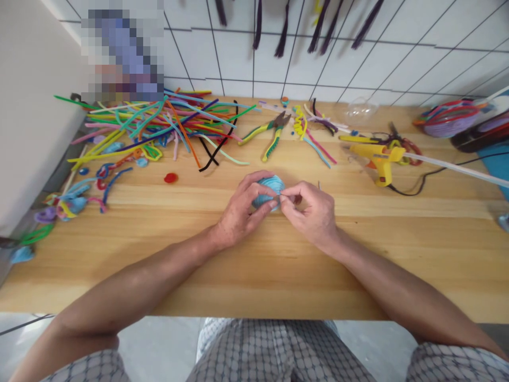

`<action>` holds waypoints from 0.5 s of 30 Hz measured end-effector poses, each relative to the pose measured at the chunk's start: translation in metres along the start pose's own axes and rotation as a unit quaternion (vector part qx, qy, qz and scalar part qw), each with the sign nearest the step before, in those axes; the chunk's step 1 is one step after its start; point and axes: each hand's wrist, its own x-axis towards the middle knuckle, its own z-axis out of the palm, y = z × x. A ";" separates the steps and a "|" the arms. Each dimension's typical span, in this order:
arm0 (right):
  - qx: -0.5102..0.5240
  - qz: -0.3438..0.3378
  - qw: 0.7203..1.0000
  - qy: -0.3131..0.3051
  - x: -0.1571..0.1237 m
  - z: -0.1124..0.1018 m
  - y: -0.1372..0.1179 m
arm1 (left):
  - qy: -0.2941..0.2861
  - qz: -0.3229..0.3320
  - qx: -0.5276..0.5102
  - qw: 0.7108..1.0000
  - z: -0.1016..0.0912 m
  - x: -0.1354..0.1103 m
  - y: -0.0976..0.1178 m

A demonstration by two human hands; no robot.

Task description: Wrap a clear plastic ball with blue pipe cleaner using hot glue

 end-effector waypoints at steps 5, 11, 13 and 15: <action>0.001 -0.028 1.000 0.001 -0.001 -0.001 0.002 | 0.004 -0.002 -0.004 1.000 0.000 0.000 -0.002; -0.008 -0.061 0.998 -0.017 0.000 -0.002 0.004 | 0.001 -0.009 0.006 1.000 -0.001 0.000 -0.001; -0.006 -0.070 0.997 -0.013 0.000 -0.002 0.003 | 0.005 -0.004 0.001 1.000 0.000 0.000 -0.001; -0.002 -0.071 0.997 -0.008 0.000 -0.002 0.001 | 0.011 0.004 -0.005 1.000 0.000 -0.001 -0.001</action>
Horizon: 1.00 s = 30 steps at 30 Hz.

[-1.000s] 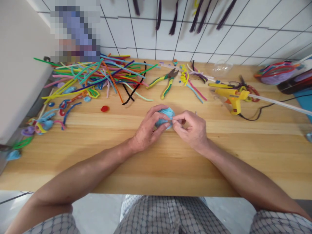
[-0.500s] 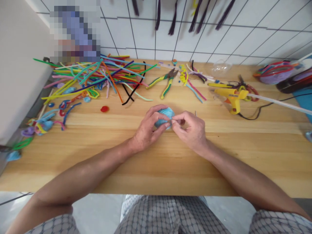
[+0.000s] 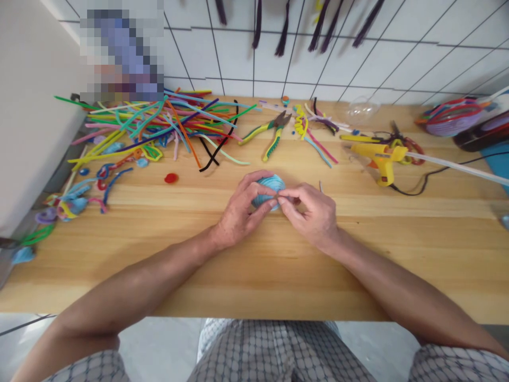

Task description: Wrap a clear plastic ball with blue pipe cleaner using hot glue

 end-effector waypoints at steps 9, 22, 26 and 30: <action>-0.009 -0.009 1.000 0.007 -0.001 0.001 0.000 | -0.003 -0.005 0.004 1.000 0.002 -0.001 0.000; -0.026 -0.056 0.998 0.008 -0.001 0.002 0.007 | -0.032 -0.052 -0.038 0.997 -0.001 -0.002 0.000; -0.038 -0.057 0.998 0.002 -0.004 0.004 0.008 | -0.024 -0.105 -0.083 0.991 -0.002 -0.002 0.001; -0.041 -0.058 0.997 -0.007 -0.004 0.003 0.006 | -0.020 -0.122 -0.097 0.988 -0.001 -0.001 -0.001</action>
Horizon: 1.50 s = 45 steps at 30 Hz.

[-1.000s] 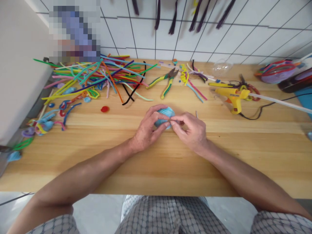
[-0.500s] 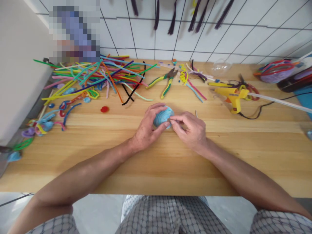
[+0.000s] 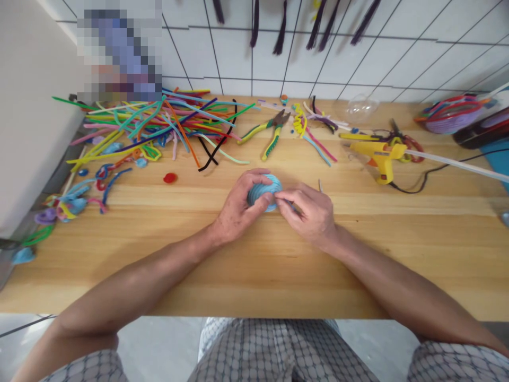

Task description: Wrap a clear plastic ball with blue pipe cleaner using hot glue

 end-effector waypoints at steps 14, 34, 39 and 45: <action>0.022 0.008 1.000 0.001 0.004 -0.002 -0.002 | -0.001 0.028 0.059 0.998 -0.003 0.006 -0.005; 0.036 0.016 0.999 -0.007 0.007 -0.004 0.006 | 0.006 -0.040 0.009 0.999 0.001 0.002 -0.002; 0.025 0.018 0.999 -0.020 0.006 -0.004 0.005 | 0.005 -0.044 0.004 0.999 0.001 0.002 -0.002; 0.006 0.018 1.000 -0.019 0.004 -0.002 0.003 | -0.011 -0.050 -0.018 0.999 -0.002 0.000 0.000</action>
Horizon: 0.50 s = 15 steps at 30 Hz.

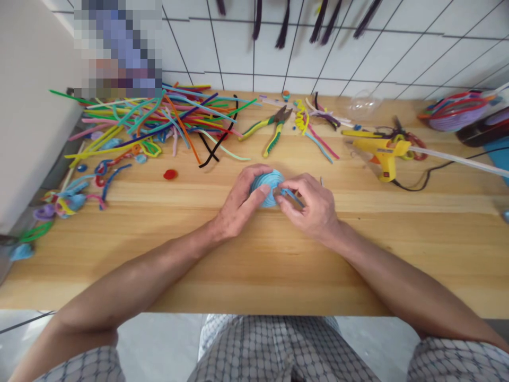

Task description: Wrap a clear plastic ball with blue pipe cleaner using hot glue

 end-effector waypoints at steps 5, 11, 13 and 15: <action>0.008 -0.008 1.000 0.005 0.001 -0.001 0.000 | -0.002 0.017 0.032 0.999 -0.001 0.001 -0.001; 0.015 0.000 1.000 -0.003 0.001 -0.001 0.002 | 0.010 0.020 0.039 0.999 0.001 0.001 -0.003; 0.015 0.000 1.000 -0.001 0.001 -0.001 0.002 | 0.010 0.027 0.037 0.999 0.001 0.001 -0.003; 0.013 -0.004 1.000 -0.001 0.000 0.000 0.002 | 0.007 0.033 0.038 0.999 0.001 0.001 -0.001</action>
